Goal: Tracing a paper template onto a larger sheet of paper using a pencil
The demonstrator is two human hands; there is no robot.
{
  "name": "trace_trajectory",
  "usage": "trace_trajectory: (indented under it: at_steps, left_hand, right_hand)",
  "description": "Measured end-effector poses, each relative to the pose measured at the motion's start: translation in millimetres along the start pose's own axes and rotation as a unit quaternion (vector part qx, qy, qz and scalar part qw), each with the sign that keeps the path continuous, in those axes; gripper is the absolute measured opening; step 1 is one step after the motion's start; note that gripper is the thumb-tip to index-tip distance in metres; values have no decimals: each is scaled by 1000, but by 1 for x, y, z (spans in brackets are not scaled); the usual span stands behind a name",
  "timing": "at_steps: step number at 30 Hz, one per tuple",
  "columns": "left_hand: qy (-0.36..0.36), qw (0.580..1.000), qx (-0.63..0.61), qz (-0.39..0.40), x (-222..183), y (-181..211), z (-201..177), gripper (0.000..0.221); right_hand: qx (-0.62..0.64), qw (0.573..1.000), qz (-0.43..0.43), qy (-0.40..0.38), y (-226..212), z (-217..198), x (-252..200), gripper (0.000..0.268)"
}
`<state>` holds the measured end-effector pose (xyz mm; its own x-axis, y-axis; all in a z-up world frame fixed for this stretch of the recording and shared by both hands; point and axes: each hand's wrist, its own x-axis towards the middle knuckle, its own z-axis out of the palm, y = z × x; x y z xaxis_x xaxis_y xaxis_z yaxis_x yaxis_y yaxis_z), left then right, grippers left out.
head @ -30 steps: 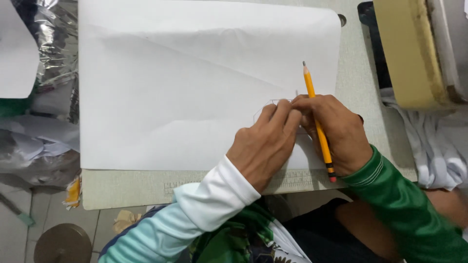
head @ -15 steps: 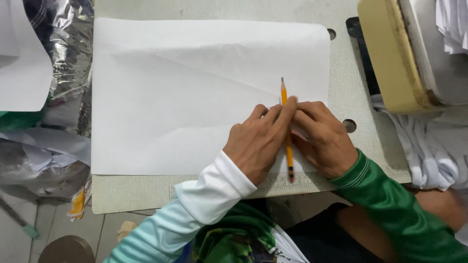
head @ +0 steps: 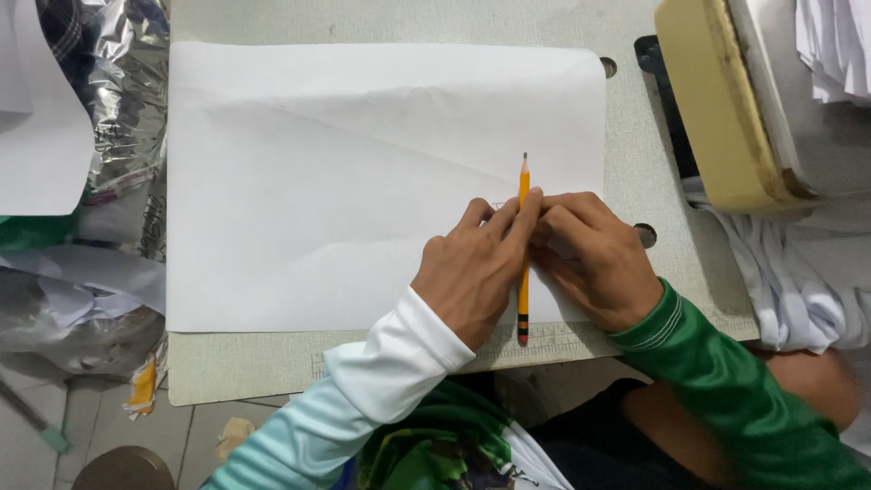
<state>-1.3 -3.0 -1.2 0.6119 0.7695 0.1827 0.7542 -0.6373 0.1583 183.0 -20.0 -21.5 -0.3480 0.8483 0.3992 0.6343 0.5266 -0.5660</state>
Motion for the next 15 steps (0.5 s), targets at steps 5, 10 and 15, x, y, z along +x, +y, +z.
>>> trace_trajectory:
  at_steps: [5, 10, 15]
  left_hand:
    - [5, 1000, -15, 6, -1, 0, -2, 67]
    - [-13, 1000, -26, 4, -2, -6, 1, 71]
    - [-9, 1000, -17, 11, -4, -6, 1, 77]
  right_hand:
    - [7, 1000, -13, -2, 0, -4, 6, 16]
    - [10, 1000, -15, 8, 8, 1, 0, 20]
    - [-3, 999, -37, 14, 8, 2, 1, 14]
